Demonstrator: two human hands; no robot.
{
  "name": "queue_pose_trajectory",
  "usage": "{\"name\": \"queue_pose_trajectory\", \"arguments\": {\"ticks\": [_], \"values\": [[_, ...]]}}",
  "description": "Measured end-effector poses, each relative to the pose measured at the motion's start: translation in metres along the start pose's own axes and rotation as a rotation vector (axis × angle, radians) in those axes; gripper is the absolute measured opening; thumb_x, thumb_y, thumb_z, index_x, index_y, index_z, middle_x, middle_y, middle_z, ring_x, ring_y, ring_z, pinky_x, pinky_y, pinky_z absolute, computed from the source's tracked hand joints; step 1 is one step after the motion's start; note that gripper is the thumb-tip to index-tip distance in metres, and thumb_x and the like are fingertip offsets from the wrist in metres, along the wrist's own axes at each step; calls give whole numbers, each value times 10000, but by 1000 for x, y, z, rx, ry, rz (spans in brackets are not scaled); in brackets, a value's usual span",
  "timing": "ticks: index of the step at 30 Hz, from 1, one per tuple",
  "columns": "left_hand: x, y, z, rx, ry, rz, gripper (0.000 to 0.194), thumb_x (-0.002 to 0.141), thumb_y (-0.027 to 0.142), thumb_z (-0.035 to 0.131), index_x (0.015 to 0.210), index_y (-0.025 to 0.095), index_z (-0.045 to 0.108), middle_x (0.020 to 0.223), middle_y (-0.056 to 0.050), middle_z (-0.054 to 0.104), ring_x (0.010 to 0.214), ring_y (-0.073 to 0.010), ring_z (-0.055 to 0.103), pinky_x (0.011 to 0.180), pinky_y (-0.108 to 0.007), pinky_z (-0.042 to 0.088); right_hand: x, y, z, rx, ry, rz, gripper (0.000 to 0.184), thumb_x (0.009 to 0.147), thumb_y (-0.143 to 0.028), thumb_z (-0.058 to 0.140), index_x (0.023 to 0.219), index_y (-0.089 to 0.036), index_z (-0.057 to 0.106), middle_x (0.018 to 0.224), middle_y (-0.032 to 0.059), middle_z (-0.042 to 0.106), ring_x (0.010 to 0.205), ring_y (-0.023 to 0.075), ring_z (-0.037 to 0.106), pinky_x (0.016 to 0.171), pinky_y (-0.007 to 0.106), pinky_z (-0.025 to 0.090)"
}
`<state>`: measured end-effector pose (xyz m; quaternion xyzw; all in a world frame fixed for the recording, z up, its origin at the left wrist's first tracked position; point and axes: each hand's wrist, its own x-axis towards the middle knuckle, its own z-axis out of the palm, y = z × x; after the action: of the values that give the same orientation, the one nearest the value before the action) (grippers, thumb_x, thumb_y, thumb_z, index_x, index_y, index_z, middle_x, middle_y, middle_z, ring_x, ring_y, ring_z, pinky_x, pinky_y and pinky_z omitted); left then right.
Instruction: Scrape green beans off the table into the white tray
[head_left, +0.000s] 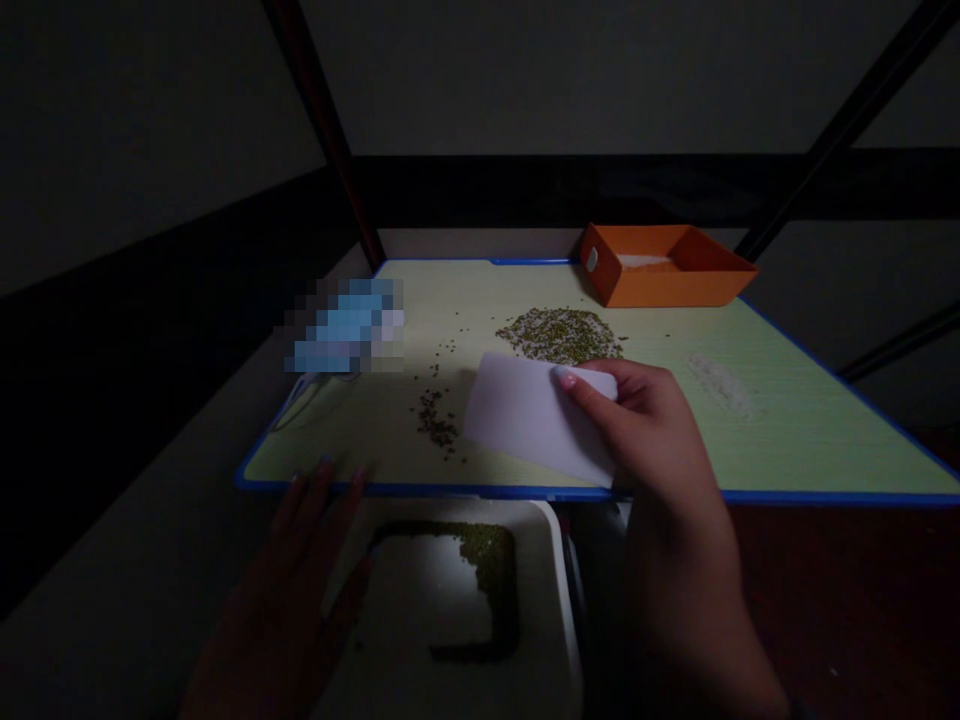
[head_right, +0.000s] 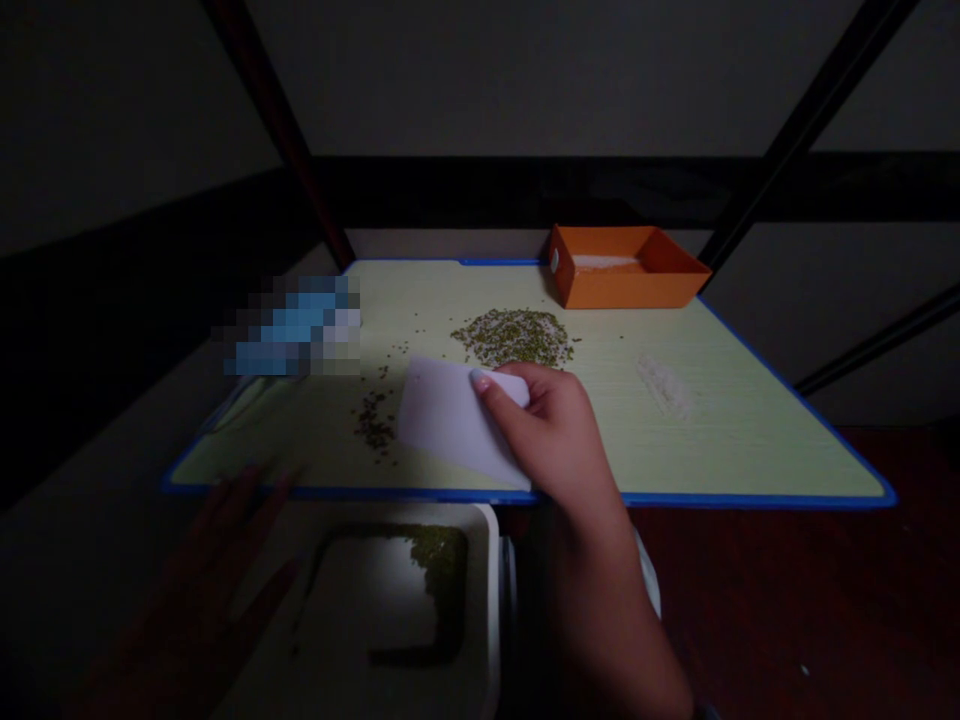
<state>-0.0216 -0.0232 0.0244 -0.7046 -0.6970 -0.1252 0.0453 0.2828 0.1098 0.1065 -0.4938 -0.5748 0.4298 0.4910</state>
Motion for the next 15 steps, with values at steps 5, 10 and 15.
{"name": "queue_pose_trajectory", "arguments": {"ticks": [5, 10, 15], "values": [[-1, 0, -1, 18, 34, 34, 664, 917, 501, 382, 1520, 426, 115, 1689, -10, 226, 1542, -312, 254, 1139, -571, 470, 1, 1, -2, -20, 54, -43, 304, 791, -463, 702, 678, -182, 685, 602, -4, 573, 509, 107, 447, 427, 217, 321], [-1, 2, -3, 32, 38, 23, 643, 921, 517, 360, 1517, 431, 134, 1679, -18, 257, 1531, -319, 281, 1115, -576, 491, -2, -2, 6, 21, 18, -53, 293, 795, -453, 701, 676, -186, 684, 600, -12, 566, 508, 102, 435, 436, 219, 326], [0, 2, -3, 19, 37, 35, 651, 919, 514, 371, 1517, 436, 125, 1681, -4, 252, 1531, -312, 283, 1124, -547, 487, -2, -3, 11, -1, 19, -45, 304, 800, -461, 693, 675, -184, 680, 591, -15, 557, 513, 106, 438, 446, 225, 326]]}}
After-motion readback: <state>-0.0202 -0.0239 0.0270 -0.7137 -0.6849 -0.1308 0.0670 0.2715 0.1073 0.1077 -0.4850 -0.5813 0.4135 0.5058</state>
